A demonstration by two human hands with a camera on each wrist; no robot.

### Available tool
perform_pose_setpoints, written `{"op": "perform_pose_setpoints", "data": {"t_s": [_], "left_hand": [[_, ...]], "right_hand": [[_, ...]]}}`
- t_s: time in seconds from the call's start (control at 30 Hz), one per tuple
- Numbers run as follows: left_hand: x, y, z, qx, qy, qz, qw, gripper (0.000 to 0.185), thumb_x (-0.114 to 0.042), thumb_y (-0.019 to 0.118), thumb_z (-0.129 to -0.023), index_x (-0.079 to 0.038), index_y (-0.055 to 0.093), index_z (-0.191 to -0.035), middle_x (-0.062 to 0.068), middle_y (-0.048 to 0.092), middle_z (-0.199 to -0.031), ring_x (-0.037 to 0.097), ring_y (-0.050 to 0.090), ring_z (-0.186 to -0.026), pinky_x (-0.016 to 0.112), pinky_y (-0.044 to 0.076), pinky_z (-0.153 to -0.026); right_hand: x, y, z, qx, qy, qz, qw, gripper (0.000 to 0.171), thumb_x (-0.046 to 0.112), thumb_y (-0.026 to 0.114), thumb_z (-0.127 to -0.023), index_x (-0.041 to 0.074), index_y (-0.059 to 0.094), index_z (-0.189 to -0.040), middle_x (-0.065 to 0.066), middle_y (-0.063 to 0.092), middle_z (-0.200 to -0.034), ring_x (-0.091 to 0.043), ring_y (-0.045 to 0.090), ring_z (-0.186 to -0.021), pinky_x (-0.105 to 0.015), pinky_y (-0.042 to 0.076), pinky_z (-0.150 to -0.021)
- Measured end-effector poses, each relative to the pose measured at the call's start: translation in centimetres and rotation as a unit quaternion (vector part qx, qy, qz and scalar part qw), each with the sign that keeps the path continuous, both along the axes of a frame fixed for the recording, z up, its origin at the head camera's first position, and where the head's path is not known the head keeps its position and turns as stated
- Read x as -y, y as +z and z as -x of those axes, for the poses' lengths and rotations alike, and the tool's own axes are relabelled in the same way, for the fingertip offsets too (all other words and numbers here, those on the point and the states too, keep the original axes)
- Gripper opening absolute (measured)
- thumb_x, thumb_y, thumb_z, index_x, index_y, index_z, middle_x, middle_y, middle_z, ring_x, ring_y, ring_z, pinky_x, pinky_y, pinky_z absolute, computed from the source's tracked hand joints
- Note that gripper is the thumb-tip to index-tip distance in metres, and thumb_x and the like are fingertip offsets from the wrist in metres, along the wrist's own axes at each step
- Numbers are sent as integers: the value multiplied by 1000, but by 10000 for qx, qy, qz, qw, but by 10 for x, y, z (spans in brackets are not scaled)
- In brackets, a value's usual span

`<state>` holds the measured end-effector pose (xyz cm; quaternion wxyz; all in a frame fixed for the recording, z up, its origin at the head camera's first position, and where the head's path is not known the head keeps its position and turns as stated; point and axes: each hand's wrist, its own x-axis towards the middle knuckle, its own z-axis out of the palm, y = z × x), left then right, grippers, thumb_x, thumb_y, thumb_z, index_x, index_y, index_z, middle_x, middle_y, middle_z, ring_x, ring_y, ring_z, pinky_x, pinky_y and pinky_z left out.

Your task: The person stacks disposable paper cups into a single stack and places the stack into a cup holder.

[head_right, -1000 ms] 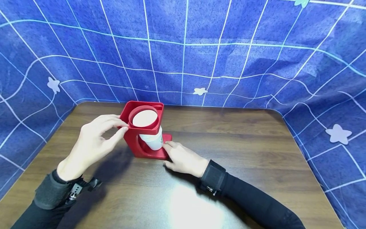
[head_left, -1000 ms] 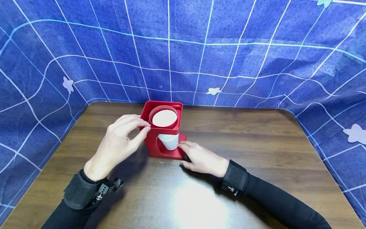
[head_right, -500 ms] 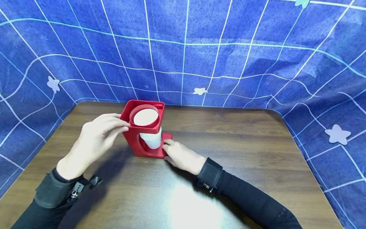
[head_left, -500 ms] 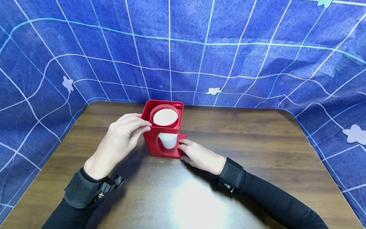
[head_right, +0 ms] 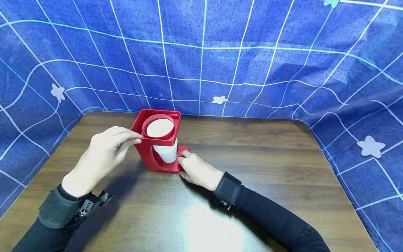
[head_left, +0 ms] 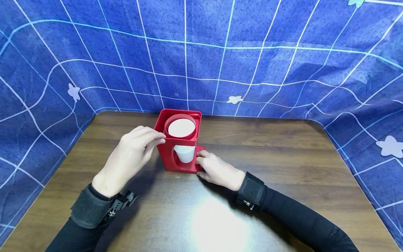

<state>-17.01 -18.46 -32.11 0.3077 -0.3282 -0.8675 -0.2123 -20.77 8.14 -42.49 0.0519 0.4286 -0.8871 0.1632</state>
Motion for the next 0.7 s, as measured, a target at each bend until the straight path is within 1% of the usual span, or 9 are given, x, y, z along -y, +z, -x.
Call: {"op": "perform_pose_setpoints", "data": {"t_s": [0.1,0.27,0.4,0.5,0.6,0.7], "left_hand": [[-1,0,3,0,12,-61,10000,25,1,83,-83,-3,76,-106,10,76,-95,24,68,-90,40,59,-85],[-4,0,11,-64,47,-170,9998,23,2,81,-84,-2,76,-106,11,75,-95,25,68,-90,42,59,-86],[-6,-2,21,-18,32,-309,9995,20,2,80,-86,-1,76,-106,12,75,-94,27,69,-91,41,58,-88],[-7,-3,30,128,62,-402,9991,19,1,79,-87,0,75,-106,13,74,-95,28,70,-92,43,57,-90],[-7,-1,38,207,139,-413,9988,18,1,78,-88,2,75,-106,15,74,-95,30,69,-91,45,57,-90],[-8,1,45,198,234,-368,9988,15,0,76,-90,2,75,-105,17,74,-95,32,69,-90,47,57,-89]], "right_hand": [[1,1,3,-23,-66,-30,10000,16,11,81,-87,4,71,-99,-10,64,-103,-20,64,-89,-33,57,-83],[3,2,9,1,-194,-36,9998,16,9,80,-86,4,71,-98,-10,64,-98,-23,66,-87,-36,57,-80],[5,2,18,95,-285,-57,9995,16,8,79,-87,2,71,-99,-12,65,-99,-25,67,-90,-37,58,-83],[7,2,25,199,-407,-60,9990,17,8,79,-87,2,71,-100,-12,65,-100,-24,66,-91,-36,58,-86],[8,4,33,301,-522,-77,9982,17,8,79,-87,3,70,-100,-12,64,-100,-23,64,-90,-36,57,-87],[10,6,42,361,-571,-108,9977,18,7,78,-87,1,69,-101,-13,65,-101,-24,64,-90,-37,57,-88]]}}
